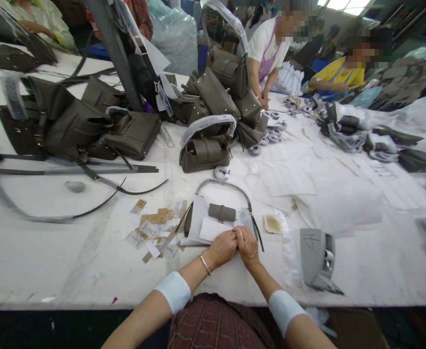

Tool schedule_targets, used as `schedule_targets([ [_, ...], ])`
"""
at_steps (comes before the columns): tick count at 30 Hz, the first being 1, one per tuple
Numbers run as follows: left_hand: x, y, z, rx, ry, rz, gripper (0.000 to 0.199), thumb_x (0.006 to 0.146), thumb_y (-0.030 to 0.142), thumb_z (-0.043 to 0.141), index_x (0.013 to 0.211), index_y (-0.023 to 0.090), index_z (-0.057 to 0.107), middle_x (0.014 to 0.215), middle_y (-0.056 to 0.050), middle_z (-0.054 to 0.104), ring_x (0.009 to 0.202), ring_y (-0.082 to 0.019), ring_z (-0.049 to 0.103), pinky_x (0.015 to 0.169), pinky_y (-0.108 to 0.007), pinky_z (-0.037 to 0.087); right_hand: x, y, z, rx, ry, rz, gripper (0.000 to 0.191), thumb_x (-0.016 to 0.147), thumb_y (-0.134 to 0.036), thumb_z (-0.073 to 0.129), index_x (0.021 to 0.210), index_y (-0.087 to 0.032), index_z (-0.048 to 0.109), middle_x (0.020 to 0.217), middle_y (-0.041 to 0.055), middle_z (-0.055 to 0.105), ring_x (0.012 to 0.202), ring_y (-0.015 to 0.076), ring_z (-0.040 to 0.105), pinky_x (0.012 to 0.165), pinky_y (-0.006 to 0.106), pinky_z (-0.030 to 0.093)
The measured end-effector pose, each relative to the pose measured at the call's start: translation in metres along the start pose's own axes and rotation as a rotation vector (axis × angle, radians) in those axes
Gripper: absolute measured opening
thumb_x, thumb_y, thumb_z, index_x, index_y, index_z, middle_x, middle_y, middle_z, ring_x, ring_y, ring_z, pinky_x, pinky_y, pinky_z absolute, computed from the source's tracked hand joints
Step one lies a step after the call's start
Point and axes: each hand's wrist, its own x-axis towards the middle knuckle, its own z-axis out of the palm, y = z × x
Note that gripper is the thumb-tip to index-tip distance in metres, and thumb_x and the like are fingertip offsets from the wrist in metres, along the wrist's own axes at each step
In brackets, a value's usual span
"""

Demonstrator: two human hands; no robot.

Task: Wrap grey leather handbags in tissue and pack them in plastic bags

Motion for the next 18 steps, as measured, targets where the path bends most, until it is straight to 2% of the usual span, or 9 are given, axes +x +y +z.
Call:
schedule_targets([
  [2,-0.01,-0.004,-0.021,0.075,-0.043,0.014,0.022,0.093,0.015,0.05,0.112,0.014,0.061,0.11,-0.007,0.067,0.111,-0.018,0.059,0.103,-0.034,0.043,0.0,-0.001,0.001,-0.052,0.012,-0.052,0.03,0.101,-0.027,0.037,0.09,-0.021,0.065,0.089,0.0059,0.066,0.09,0.0193,0.06,0.085,0.034,0.048],
  [4,-0.027,-0.015,-0.048,0.157,-0.059,-0.037,0.022,0.095,0.016,0.05,0.113,0.017,0.061,0.114,-0.006,0.066,0.119,-0.02,0.055,0.112,-0.042,0.033,0.001,-0.003,0.0,-0.092,0.028,-0.081,0.024,0.099,-0.027,0.043,0.089,-0.02,0.064,0.09,0.0065,0.065,0.091,0.0199,0.059,0.086,0.034,0.047],
  [6,-0.049,-0.032,-0.073,0.188,-0.048,-0.103,0.025,0.094,0.023,0.055,0.118,0.022,0.06,0.125,-0.007,0.062,0.128,-0.027,0.048,0.114,-0.055,0.024,0.001,-0.005,-0.001,-0.107,0.036,-0.082,0.021,0.097,-0.028,0.047,0.086,-0.02,0.063,0.091,0.0069,0.065,0.092,0.0205,0.057,0.087,0.035,0.044],
  [8,-0.07,-0.05,-0.089,0.22,-0.056,-0.14,0.035,0.091,0.029,0.062,0.125,0.028,0.056,0.132,-0.006,0.059,0.132,-0.029,0.045,0.112,-0.059,0.024,0.002,-0.008,-0.003,-0.129,0.023,-0.076,0.021,0.097,-0.027,0.047,0.086,-0.021,0.063,0.091,0.0065,0.065,0.092,0.0204,0.056,0.086,0.035,0.043],
  [10,-0.086,-0.063,-0.093,0.22,-0.067,-0.123,0.039,0.091,0.026,0.062,0.129,0.03,0.055,0.134,-0.006,0.059,0.133,-0.028,0.044,0.111,-0.056,0.028,0.002,-0.012,-0.005,-0.175,-0.006,-0.073,0.021,0.097,-0.027,0.047,0.086,-0.021,0.064,0.091,0.0059,0.065,0.09,0.0202,0.056,0.084,0.034,0.042],
  [13,-0.098,-0.071,-0.082,0.192,-0.041,-0.125,0.034,0.094,0.02,0.055,0.127,0.028,0.057,0.131,-0.007,0.061,0.132,-0.028,0.046,0.109,-0.055,0.032,0.005,-0.023,-0.007,-0.201,-0.063,-0.109,0.017,0.096,-0.031,0.051,0.099,-0.021,0.065,0.101,0.0078,0.067,0.097,0.0225,0.057,0.086,0.037,0.043],
  [16,-0.101,-0.073,-0.071,0.158,-0.019,-0.177,0.034,0.096,0.017,0.05,0.127,0.026,0.058,0.13,-0.007,0.062,0.129,-0.028,0.05,0.106,-0.055,0.036,0.005,-0.039,-0.001,-0.141,-0.157,-0.237,0.032,0.09,-0.036,0.061,0.119,-0.022,0.061,0.12,0.0105,0.064,0.113,0.0264,0.054,0.096,0.043,0.042],
  [18,-0.102,-0.074,-0.07,0.123,-0.044,-0.19,0.035,0.094,0.02,0.054,0.129,0.026,0.056,0.132,-0.008,0.061,0.128,-0.028,0.051,0.106,-0.054,0.038,0.005,-0.046,0.007,-0.11,-0.193,-0.283,0.036,0.087,-0.034,0.066,0.121,-0.024,0.062,0.122,0.0096,0.064,0.117,0.0273,0.052,0.098,0.045,0.042],
])
